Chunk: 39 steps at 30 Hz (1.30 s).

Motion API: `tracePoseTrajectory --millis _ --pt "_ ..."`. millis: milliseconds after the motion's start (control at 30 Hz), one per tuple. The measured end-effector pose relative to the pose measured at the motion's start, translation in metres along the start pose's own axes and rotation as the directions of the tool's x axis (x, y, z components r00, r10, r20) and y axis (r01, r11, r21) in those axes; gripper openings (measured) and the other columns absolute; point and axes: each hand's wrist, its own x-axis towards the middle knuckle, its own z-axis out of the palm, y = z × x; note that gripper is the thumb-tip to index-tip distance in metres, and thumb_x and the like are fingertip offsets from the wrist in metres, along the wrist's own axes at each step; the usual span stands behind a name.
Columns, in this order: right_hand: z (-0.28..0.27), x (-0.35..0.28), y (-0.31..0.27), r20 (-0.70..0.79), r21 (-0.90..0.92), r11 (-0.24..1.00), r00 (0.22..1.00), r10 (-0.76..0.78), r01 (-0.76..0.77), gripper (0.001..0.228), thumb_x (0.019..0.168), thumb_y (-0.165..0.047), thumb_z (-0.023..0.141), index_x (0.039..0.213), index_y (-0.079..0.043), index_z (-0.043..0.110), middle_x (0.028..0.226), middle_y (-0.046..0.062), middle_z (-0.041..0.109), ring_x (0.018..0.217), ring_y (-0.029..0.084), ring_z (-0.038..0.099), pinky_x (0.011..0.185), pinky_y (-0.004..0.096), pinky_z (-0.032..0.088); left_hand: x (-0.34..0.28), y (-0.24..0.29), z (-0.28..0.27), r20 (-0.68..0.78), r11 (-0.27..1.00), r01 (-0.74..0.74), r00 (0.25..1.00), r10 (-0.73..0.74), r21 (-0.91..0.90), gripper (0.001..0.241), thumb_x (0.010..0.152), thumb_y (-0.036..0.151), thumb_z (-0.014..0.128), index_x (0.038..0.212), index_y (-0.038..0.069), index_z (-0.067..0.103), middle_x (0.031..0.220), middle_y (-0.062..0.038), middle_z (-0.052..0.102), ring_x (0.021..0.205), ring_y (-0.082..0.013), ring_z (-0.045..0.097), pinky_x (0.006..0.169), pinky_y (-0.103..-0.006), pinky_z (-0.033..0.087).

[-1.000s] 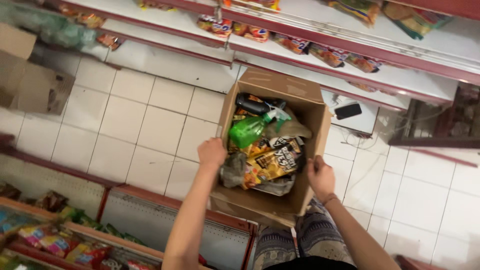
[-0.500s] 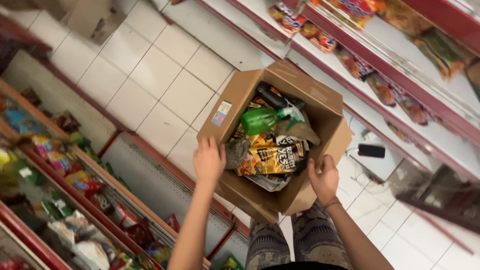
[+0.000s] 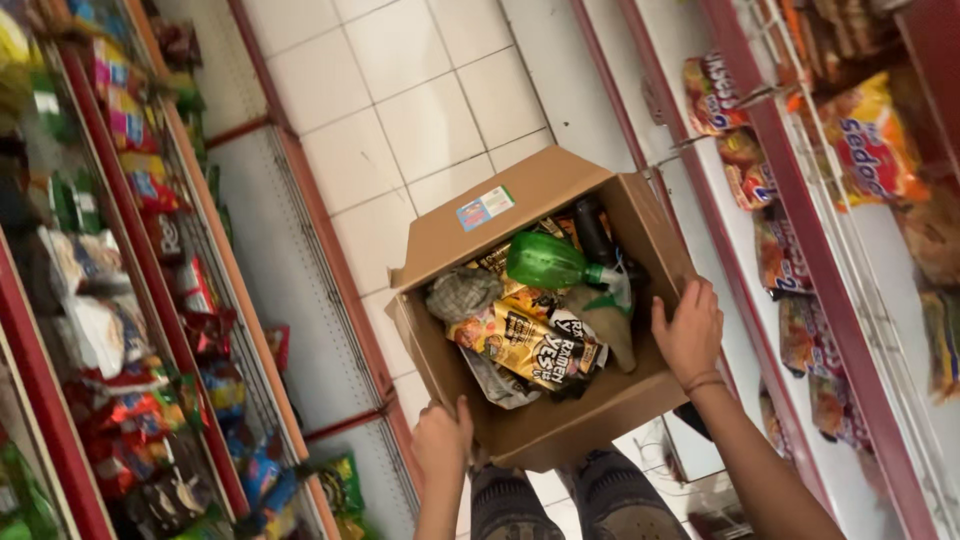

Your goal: The person scans instant noodle cups with a barcode scanner and places them on a store shelf. They then wipe the shelf edges with a cloth. The person also handles a green bottle and a cardboard box during the process.

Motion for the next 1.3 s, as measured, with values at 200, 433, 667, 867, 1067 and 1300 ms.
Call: tracePoseTrajectory --millis 200,433,667,867,1067,1300 --pt "0.011 0.004 0.014 0.086 0.265 0.961 0.995 0.057 -0.078 0.038 0.103 -0.010 0.057 0.140 -0.004 0.058 0.120 0.025 0.068 0.109 0.044 0.064 0.093 0.051 0.052 0.006 0.017 0.018 -0.017 0.952 0.234 0.970 -0.242 -0.195 0.044 0.094 0.048 0.053 0.095 0.012 0.077 0.086 -0.023 0.075 0.084 -0.0442 0.072 0.078 -0.0549 0.056" --pt "0.018 0.007 0.028 0.014 0.359 0.928 0.995 0.099 -0.097 0.030 0.102 -0.011 0.062 0.130 -0.007 0.070 0.105 0.022 0.072 0.088 0.037 0.072 0.076 0.045 0.056 0.009 0.022 0.028 -0.108 0.945 0.182 0.970 -0.218 -0.273 0.043 0.098 0.044 0.055 0.086 0.008 0.074 0.080 -0.022 0.073 0.077 -0.0438 0.071 0.074 -0.0540 0.056" --pt "0.025 0.026 0.018 0.123 0.302 0.919 0.966 0.225 -0.253 0.033 0.102 -0.014 0.065 0.134 -0.012 0.073 0.069 0.019 0.062 0.053 0.028 0.059 0.058 0.041 0.048 0.032 0.029 0.026 -0.232 0.945 0.091 0.958 -0.169 -0.315 0.044 0.098 0.043 0.056 0.080 0.007 0.072 0.076 -0.023 0.071 0.071 -0.0459 0.068 0.069 -0.0555 0.054" --pt "0.044 0.082 -0.004 0.081 0.351 0.912 0.978 0.194 -0.211 0.033 0.101 -0.014 0.064 0.133 -0.012 0.070 0.078 0.017 0.071 0.057 0.027 0.065 0.060 0.040 0.052 0.089 0.040 0.003 -0.361 0.963 -0.007 0.928 -0.095 -0.271 0.047 0.102 0.044 0.057 0.079 0.005 0.070 0.076 -0.025 0.069 0.070 -0.0450 0.068 0.066 -0.0547 0.054" --pt "0.060 0.150 -0.034 -0.037 0.306 0.952 0.999 0.031 -0.018 0.029 0.100 -0.013 0.067 0.128 -0.009 0.074 0.097 0.026 0.071 0.088 0.045 0.069 0.078 0.050 0.054 0.142 0.053 -0.034 -0.379 0.927 -0.059 0.921 -0.093 -0.370 0.042 0.099 0.039 0.060 0.078 0.004 0.068 0.076 -0.023 0.070 0.070 -0.0464 0.067 0.067 -0.0563 0.052" --pt "0.091 0.247 -0.085 -0.102 0.275 0.961 0.994 0.033 -0.004 0.030 0.096 -0.014 0.070 0.125 -0.009 0.074 0.103 0.025 0.072 0.093 0.045 0.069 0.081 0.050 0.054 0.228 0.090 -0.086 -0.459 0.901 -0.069 0.875 -0.151 -0.428 0.040 0.097 0.039 0.062 0.081 0.004 0.070 0.078 -0.024 0.070 0.073 -0.0488 0.066 0.069 -0.0575 0.052"
